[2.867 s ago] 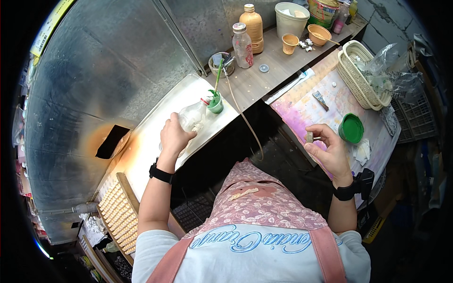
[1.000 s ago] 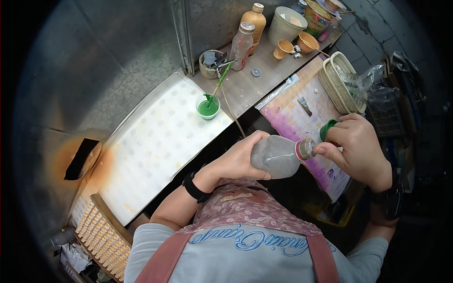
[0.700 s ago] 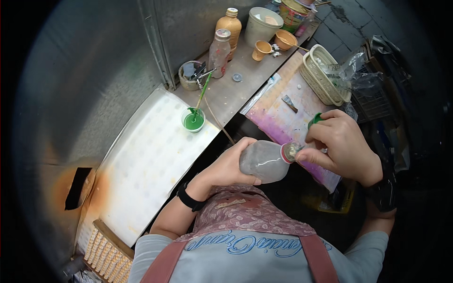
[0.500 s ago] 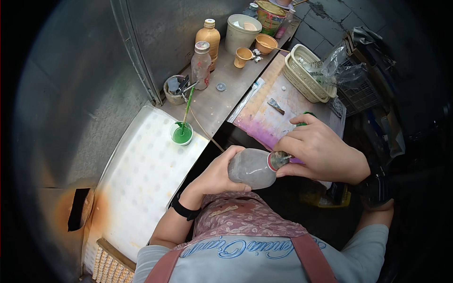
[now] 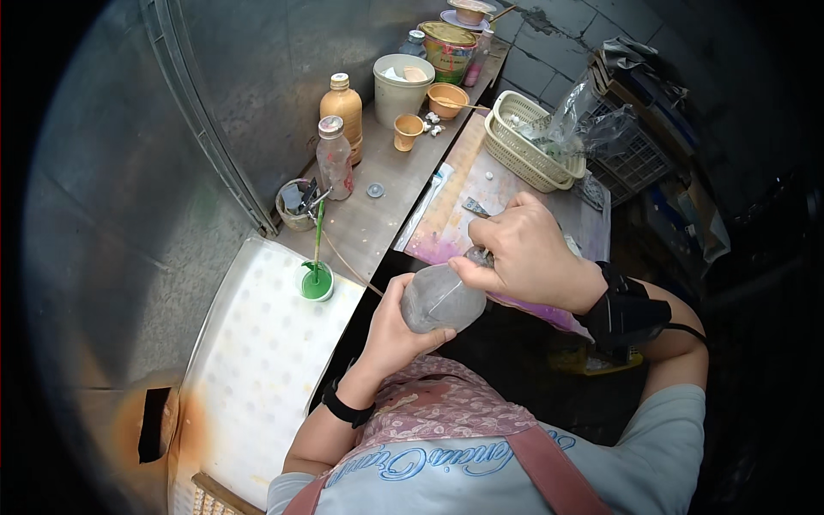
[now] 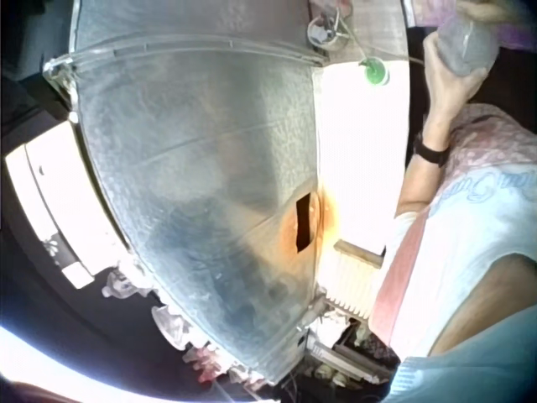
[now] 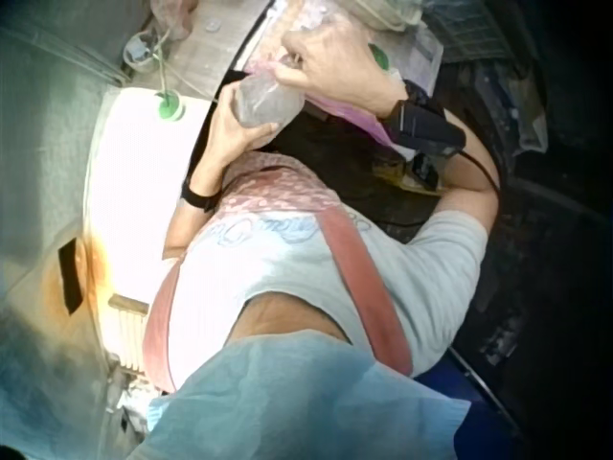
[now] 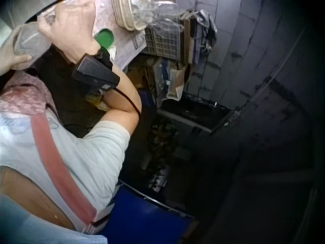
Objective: Mixing green paint in a small container and handling liquid bottles.
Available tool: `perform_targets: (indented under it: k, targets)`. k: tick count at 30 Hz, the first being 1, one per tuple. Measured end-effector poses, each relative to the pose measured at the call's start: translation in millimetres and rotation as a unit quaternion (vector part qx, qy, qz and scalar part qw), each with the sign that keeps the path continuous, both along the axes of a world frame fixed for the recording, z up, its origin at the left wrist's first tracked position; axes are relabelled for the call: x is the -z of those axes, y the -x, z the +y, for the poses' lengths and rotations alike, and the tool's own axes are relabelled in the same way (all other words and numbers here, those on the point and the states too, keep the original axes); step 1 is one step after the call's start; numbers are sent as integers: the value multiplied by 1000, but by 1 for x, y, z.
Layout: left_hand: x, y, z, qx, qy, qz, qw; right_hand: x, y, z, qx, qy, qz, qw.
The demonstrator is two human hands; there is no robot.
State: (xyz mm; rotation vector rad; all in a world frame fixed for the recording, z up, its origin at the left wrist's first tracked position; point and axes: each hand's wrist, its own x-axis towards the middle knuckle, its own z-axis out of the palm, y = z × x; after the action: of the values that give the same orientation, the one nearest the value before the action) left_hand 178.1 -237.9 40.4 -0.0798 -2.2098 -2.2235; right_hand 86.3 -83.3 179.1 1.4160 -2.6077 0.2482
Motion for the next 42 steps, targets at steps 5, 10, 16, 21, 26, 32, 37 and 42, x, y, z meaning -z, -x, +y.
perform_targets:
  k: [5, 10, 16, 21, 26, 32, 37, 42]
  targets:
    - [0, 12, 17, -93, 106, 33, 989, 2, 19, 6, 29, -4, 23, 999]
    - [-9, 30, 8, -59, 38, 16, 997, -18, 40, 9, -16, 66, -238, 969]
    - [-15, 55, 7, -30, -21, 25, 999, -28, 65, 4, -69, 87, -195, 975]
    - [-26, 68, 0, -102, 83, 78, 988, -52, 118, -11, -33, 106, -79, 991]
    - [-10, 31, -21, -32, -36, -72, 996, -65, 187, -38, -1, 147, 33, 989]
    - [5, -48, -34, -158, -141, -225, 951, -51, 276, -85, 36, 141, 78, 986]
    - [0, -88, -35, -255, -161, -260, 917, -28, 316, -127, 80, 98, 76, 989]
    - [5, -101, -32, -335, -165, -277, 886, -3, 341, -155, 109, 75, 58, 990]
